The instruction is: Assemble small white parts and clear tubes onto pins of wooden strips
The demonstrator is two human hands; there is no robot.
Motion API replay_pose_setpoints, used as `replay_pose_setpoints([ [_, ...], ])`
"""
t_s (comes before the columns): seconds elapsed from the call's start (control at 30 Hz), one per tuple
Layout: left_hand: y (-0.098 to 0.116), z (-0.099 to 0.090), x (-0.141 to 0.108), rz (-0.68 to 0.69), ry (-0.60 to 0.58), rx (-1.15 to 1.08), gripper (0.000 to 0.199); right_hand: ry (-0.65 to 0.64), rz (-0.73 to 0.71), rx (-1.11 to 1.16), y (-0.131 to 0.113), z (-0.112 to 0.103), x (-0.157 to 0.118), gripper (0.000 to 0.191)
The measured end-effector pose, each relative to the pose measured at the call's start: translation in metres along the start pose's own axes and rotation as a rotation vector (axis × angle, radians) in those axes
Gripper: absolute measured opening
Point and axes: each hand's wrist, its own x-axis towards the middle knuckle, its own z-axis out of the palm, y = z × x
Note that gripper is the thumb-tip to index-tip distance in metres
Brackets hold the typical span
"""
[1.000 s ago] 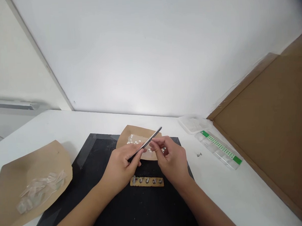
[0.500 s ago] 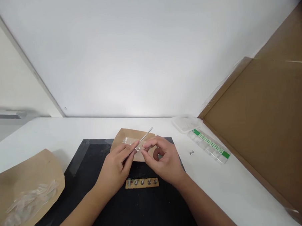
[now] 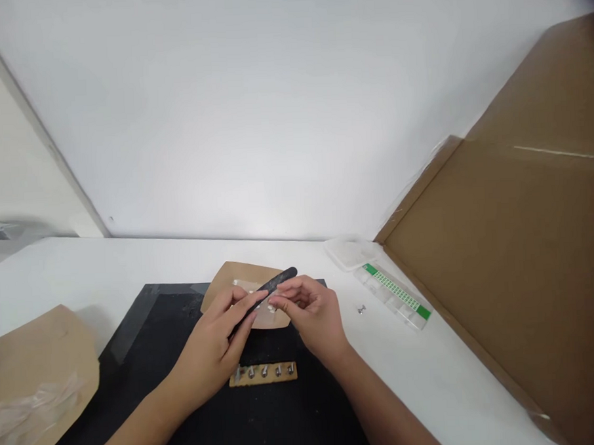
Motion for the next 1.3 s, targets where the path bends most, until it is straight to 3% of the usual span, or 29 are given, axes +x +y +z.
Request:
replay_pose_setpoints([
  [0.13, -0.002, 0.001, -0.001, -0.002, 0.005, -0.025, 0.039, 0.014, -0.059, -0.091, 0.003, 0.0, 0.0, 0.01],
  [0.27, -0.003, 0.001, -0.001, -0.072, 0.03, -0.038, 0.053, -0.007, -0.122, -0.116, 0.002, 0.001, -0.001, 0.006],
  [0.4, 0.001, -0.002, 0.002, -0.066, -0.027, -0.123, 0.041, -0.029, -0.231, -0.309, 0.001, 0.0, -0.003, 0.014],
  [0.5, 0.004, -0.002, 0.004, -0.115, 0.011, -0.21, 0.038, -0.055, -0.285, -0.404, 0.002, 0.0, -0.003, 0.016],
  [0.73, 0.007, 0.008, 0.001, -0.434, 0.015, -0.487, 0.045, -0.099, -0.247, -0.421, 0.002, 0.002, -0.005, 0.018],
  [0.97, 0.013, 0.007, 0.001, -0.395, 0.083, -0.471, 0.038, -0.103, -0.105, -0.246, 0.0, 0.004, -0.007, 0.016],
  [1.07, 0.015, 0.009, 0.0, -0.463, 0.09, -0.506, 0.042, -0.086, -0.081, -0.179, 0.0, 0.005, -0.007, 0.018],
  [1.3, 0.013, 0.012, 0.0, -0.531, 0.116, -0.558, 0.045, -0.061, -0.218, -0.367, 0.0, 0.007, -0.003, 0.026],
])
